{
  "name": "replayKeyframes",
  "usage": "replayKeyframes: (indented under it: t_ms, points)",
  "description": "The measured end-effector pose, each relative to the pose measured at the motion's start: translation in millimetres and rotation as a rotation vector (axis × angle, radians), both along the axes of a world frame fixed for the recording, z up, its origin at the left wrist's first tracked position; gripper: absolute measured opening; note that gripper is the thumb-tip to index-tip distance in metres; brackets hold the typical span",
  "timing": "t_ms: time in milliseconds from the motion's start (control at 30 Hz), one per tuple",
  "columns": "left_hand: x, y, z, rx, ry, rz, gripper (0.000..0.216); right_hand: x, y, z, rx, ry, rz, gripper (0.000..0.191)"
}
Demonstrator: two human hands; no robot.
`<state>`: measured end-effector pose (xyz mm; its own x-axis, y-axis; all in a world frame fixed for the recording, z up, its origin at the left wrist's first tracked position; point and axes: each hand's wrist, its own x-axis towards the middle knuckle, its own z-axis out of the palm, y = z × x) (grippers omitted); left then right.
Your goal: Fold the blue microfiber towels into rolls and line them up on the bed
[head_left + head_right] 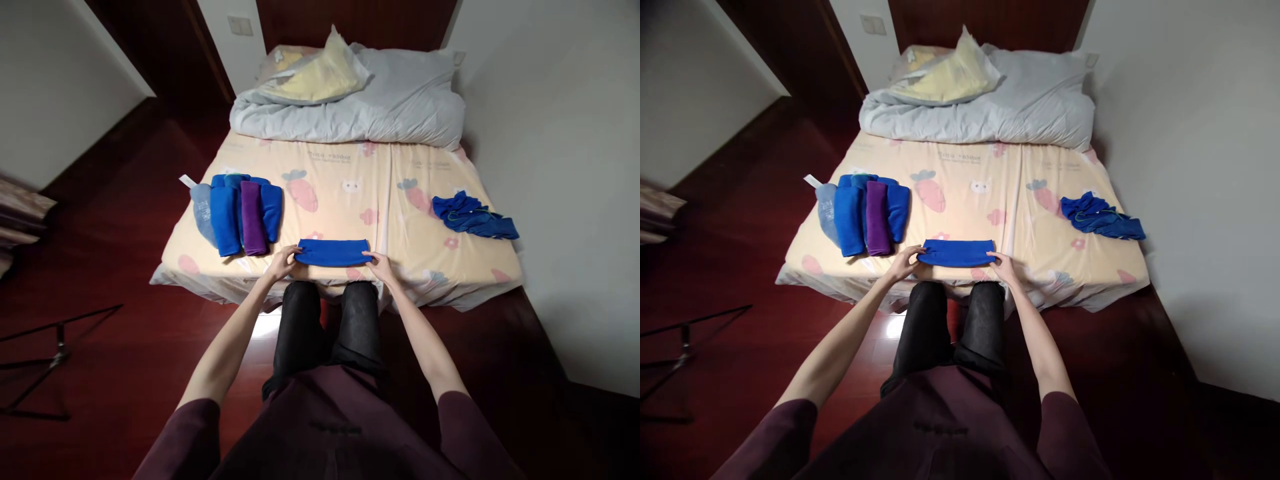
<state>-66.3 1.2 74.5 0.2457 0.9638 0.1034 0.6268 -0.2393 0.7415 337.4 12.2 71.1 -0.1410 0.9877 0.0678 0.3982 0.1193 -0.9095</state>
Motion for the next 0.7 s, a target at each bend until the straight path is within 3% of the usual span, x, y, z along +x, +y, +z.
replayKeyframes:
  t_ms: [133,300,433,567,700]
  points:
    - [6,1,-2.9,-0.066,-0.15,0.106,0.035,-2,5,-8.0,-0.053,0.131,-0.092,0.032]
    - [3,11,-20.7,-0.113,-0.263,0.203,0.043,3,15,-25.0,-0.122,0.169,-0.177,0.031]
    - [0,23,-32.8,-0.16,-0.254,0.316,0.047,5,24,-33.4,-0.195,0.138,-0.167,0.041]
    - [1,33,-33.7,-0.2,-0.243,0.341,0.048,3,36,-30.4,-0.266,0.074,-0.18,0.051]
    - [2,38,-30.0,-0.238,-0.221,0.373,0.051,1,42,-21.8,-0.305,0.038,-0.165,0.045]
